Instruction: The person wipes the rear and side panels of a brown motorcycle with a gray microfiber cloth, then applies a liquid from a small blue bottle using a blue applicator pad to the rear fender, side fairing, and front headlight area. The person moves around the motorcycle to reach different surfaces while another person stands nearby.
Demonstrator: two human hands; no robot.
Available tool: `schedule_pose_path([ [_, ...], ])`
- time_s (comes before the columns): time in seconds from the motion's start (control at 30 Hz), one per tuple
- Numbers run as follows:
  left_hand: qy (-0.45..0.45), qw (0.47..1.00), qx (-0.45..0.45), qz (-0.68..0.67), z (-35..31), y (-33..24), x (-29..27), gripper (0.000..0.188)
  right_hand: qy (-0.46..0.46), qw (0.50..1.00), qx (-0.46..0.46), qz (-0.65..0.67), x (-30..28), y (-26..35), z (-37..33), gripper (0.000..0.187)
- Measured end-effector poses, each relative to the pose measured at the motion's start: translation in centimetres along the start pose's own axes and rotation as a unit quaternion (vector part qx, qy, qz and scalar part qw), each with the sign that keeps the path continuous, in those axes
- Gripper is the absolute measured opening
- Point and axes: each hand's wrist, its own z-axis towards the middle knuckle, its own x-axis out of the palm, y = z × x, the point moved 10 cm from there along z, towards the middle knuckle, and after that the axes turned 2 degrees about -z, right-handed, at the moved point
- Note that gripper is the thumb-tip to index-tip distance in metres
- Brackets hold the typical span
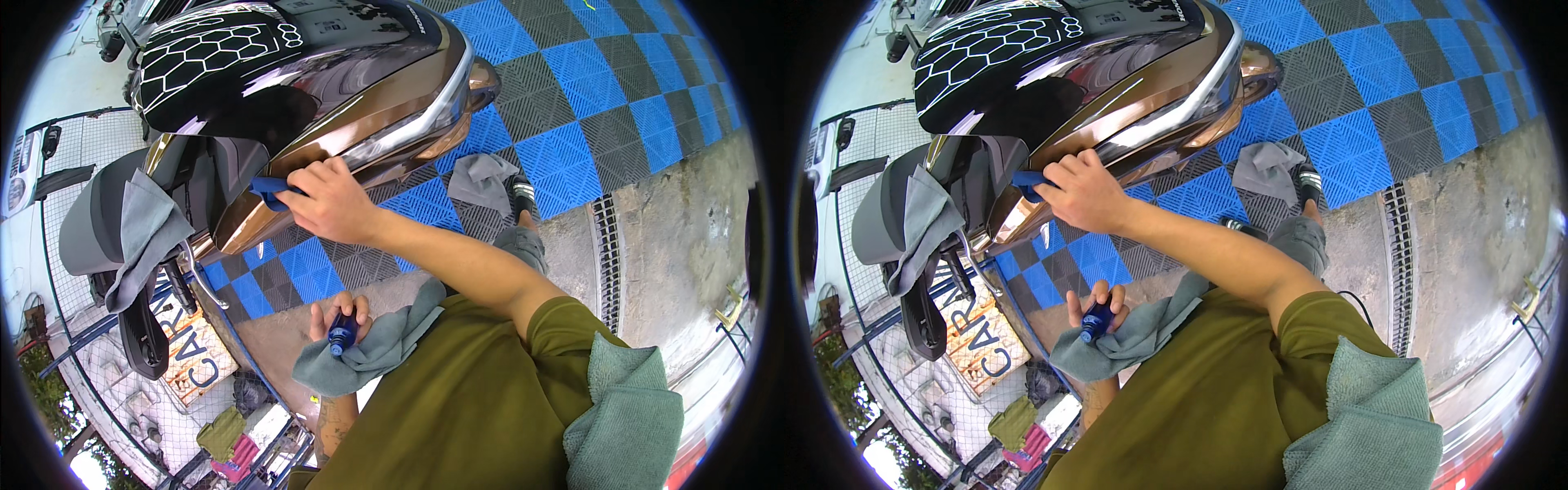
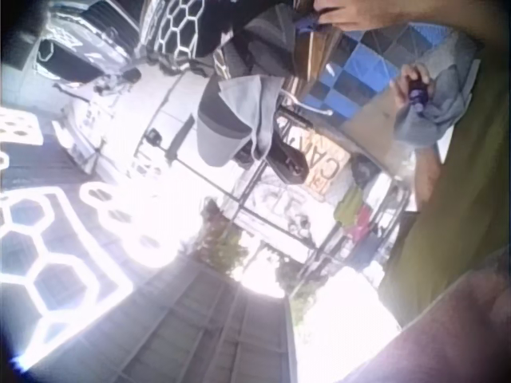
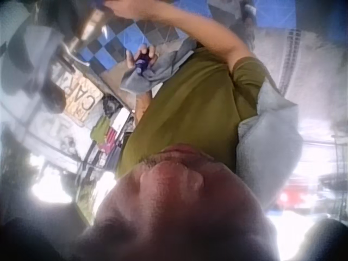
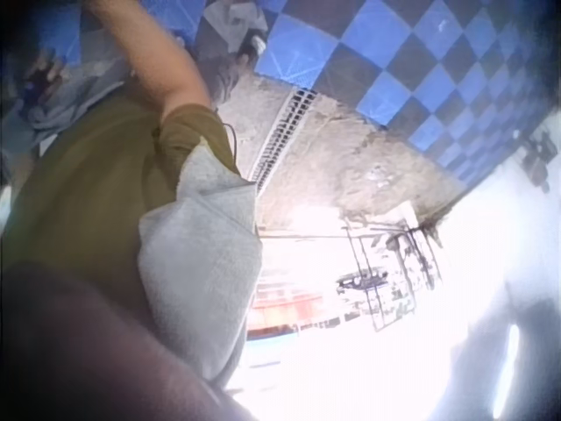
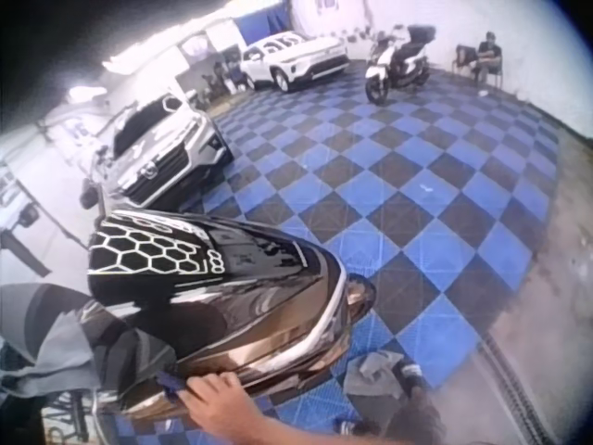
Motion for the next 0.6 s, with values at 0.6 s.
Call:
schedule_pose_path([
  [0.6, 0.052, 0.999, -0.014, 0.0, -0.4, -0.9, -1.1, 0.056, 0.035, 0.994, 0.105, 0.013, 0.1, -3.1, 0.3, 0.042],
])
